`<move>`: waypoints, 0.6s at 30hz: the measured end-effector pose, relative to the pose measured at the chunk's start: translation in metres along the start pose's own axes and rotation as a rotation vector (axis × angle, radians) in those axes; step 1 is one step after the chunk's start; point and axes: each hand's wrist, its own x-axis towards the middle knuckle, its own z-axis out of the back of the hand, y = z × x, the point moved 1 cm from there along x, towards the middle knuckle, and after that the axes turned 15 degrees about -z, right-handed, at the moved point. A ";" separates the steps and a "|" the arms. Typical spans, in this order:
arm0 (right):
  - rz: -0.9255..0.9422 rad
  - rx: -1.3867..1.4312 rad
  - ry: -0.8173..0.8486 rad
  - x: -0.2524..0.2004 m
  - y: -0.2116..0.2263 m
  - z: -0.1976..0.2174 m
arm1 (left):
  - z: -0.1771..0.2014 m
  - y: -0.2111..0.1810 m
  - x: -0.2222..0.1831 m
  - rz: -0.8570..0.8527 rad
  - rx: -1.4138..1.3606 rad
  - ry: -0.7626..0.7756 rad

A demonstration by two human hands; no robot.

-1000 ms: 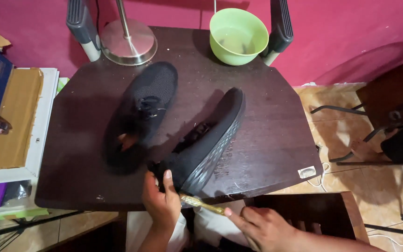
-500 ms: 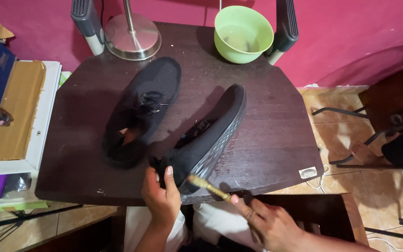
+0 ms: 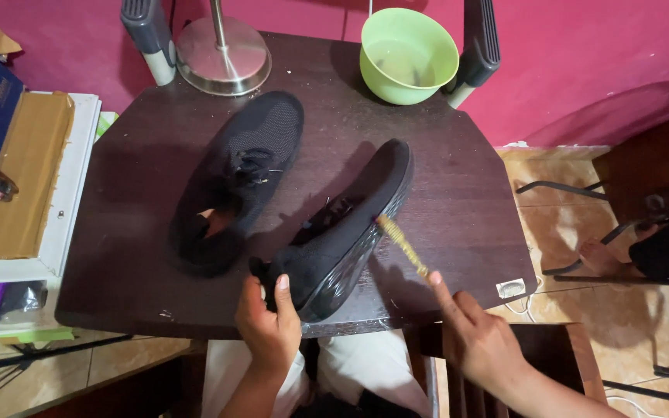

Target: Cleaning the soles and sides of a black sneaker using a toothbrush and a bowl of cleaning solution.

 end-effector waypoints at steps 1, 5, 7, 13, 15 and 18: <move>0.004 -0.003 0.002 -0.007 0.004 -0.001 | -0.001 0.002 -0.002 0.005 0.000 -0.003; 0.360 0.047 -0.010 -0.021 0.040 0.007 | -0.003 0.006 -0.006 -0.025 0.026 -0.012; 0.507 0.094 -0.047 -0.021 0.055 0.012 | -0.003 0.006 -0.006 -0.030 0.023 -0.007; 0.460 -0.067 -0.116 -0.010 0.049 0.011 | -0.001 0.004 -0.004 -0.007 -0.018 -0.005; 0.178 -0.115 -0.035 -0.007 0.033 0.008 | -0.002 0.006 -0.005 0.005 -0.004 -0.008; 0.043 -0.108 -0.022 0.007 0.017 0.021 | -0.002 0.004 -0.003 -0.033 -0.009 -0.013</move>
